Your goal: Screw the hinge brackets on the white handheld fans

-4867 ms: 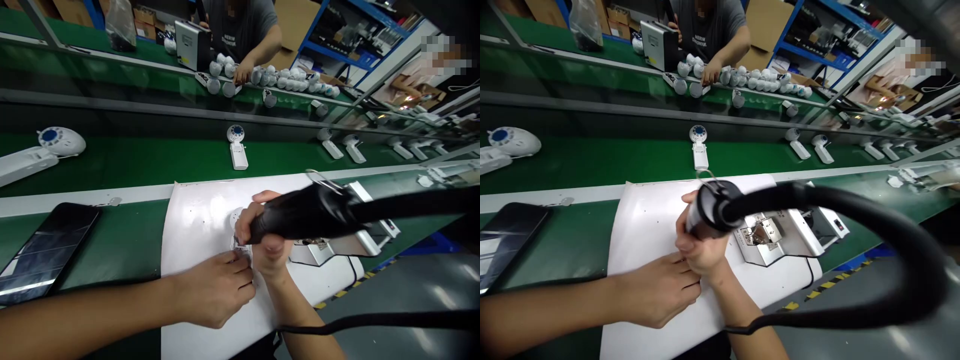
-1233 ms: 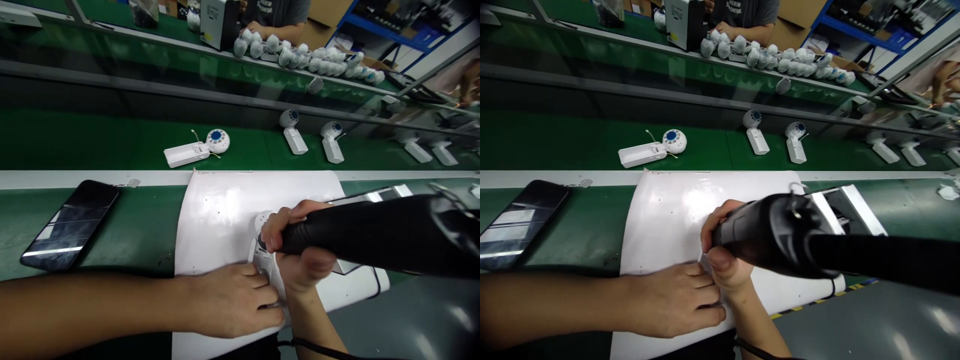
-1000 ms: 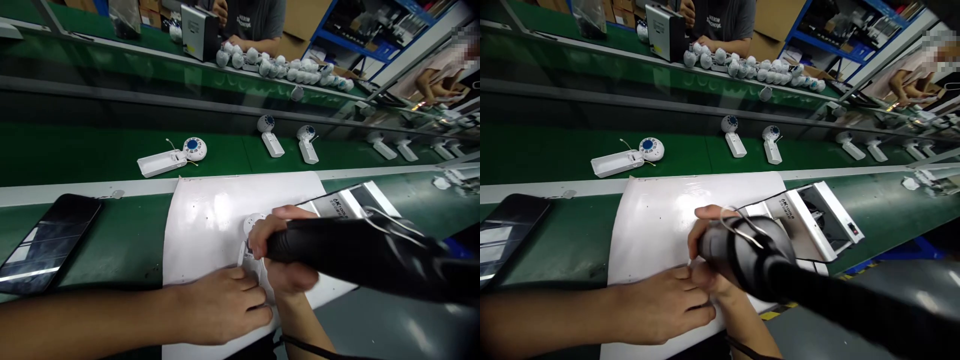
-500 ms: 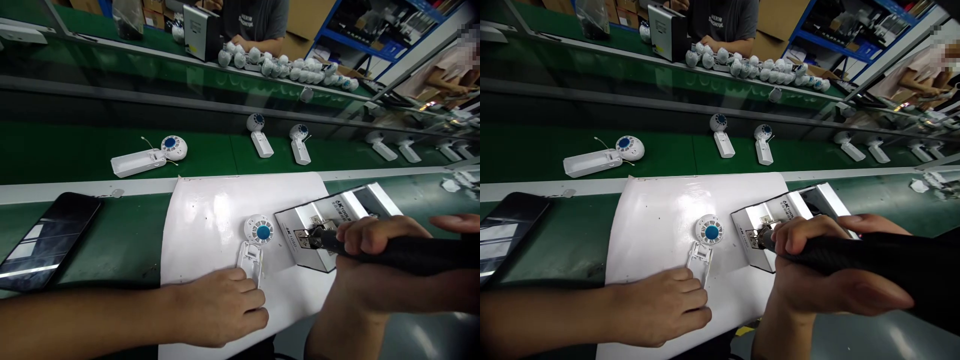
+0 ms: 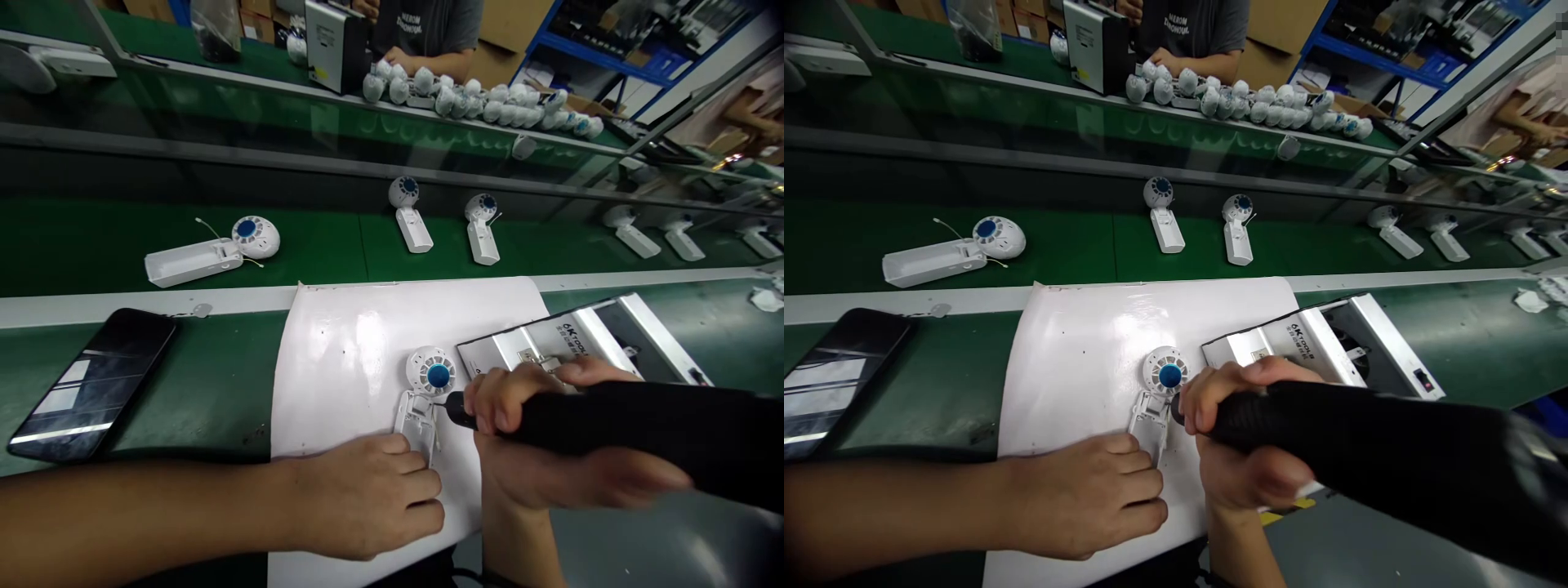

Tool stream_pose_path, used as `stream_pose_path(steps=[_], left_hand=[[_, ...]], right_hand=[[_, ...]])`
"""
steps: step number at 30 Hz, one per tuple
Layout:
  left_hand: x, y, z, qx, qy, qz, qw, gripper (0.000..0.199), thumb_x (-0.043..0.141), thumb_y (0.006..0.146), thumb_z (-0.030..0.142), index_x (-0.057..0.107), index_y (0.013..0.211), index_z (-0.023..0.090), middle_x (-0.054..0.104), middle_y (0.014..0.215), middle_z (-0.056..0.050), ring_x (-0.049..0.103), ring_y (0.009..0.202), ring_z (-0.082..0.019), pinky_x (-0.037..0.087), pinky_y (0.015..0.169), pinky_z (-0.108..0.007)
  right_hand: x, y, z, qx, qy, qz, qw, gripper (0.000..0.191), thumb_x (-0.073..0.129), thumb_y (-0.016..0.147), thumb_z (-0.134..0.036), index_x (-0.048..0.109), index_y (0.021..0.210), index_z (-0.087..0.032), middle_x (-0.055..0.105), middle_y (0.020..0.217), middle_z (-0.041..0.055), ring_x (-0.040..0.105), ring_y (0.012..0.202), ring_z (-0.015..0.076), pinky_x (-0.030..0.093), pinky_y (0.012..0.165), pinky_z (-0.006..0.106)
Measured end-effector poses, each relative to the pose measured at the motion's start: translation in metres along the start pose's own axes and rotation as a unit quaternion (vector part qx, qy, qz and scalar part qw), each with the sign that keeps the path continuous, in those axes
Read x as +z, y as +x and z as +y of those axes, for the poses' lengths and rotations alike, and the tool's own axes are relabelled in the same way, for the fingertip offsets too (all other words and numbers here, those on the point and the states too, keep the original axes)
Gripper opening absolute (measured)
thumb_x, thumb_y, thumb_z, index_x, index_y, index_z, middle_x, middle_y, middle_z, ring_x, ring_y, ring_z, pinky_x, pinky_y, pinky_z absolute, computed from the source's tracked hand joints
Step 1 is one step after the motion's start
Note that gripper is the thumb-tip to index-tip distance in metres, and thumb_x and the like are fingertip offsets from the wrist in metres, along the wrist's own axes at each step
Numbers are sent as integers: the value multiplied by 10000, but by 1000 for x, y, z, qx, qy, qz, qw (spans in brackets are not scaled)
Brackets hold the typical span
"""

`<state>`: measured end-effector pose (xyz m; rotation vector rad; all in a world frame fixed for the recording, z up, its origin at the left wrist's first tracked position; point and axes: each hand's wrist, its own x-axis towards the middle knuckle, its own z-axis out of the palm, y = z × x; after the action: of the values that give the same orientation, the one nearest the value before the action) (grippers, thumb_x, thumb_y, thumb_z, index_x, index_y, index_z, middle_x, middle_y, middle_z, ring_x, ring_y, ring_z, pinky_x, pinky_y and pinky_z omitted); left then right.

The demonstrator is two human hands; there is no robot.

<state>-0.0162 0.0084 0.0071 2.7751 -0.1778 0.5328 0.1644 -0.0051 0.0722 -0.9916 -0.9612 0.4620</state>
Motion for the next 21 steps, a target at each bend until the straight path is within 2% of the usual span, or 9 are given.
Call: stream_pose_path(steps=[7, 12, 15, 19, 21], left_hand=[[0, -1, 0, -4, -1, -3, 1000, 65, 638, 1066, 162, 702, 1066, 170, 593, 949, -40, 553, 853, -192, 441, 789, -356], [1, 1, 1, 1, 8, 0, 1000, 88, 614, 1084, 160, 699, 1061, 159, 589, 933, -36, 560, 846, -189, 466, 795, -352], [0, -2, 0, -4, 24, 6, 1000, 143, 577, 1115, 167, 712, 1069, 151, 600, 923, -38, 562, 817, -186, 474, 769, -349], [-22, -11, -6, 6, 46, -1, 999, 172, 576, 1125, 137, 727, 1042, 143, 622, 914, -47, 567, 816, -182, 514, 819, -337], [-41, -12, -9, 19, 63, -6, 998, 184, 591, 1118, 118, 733, 1008, 157, 623, 894, -46, 558, 810, -184, 529, 848, -335]], right_hand=[[1, 1, 15, 34, 58, -13, 998, 497, 636, 937, -778, 603, 1006, -287, 509, 510, -124, 357, 332, 100, 392, 368, 249], [4, -3, 18, 24, 70, -11, 997, 485, 683, 922, -762, 626, 1001, -287, 516, 527, -116, 398, 367, 104, 426, 410, 261], [4, -7, 16, -5, 59, -1, 998, 519, 668, 940, -785, 669, 1050, -277, 528, 540, -109, 410, 380, 109, 445, 428, 278], [-6, -15, -3, -59, 13, 21, 998, 672, 639, 935, -851, 663, 1328, -306, 628, 636, -72, 509, 449, 162, 528, 489, 363], [-12, -18, -18, -54, -16, 33, 998, 604, 691, 955, -774, 623, 1386, -357, 664, 709, -53, 565, 524, 196, 572, 548, 416]])
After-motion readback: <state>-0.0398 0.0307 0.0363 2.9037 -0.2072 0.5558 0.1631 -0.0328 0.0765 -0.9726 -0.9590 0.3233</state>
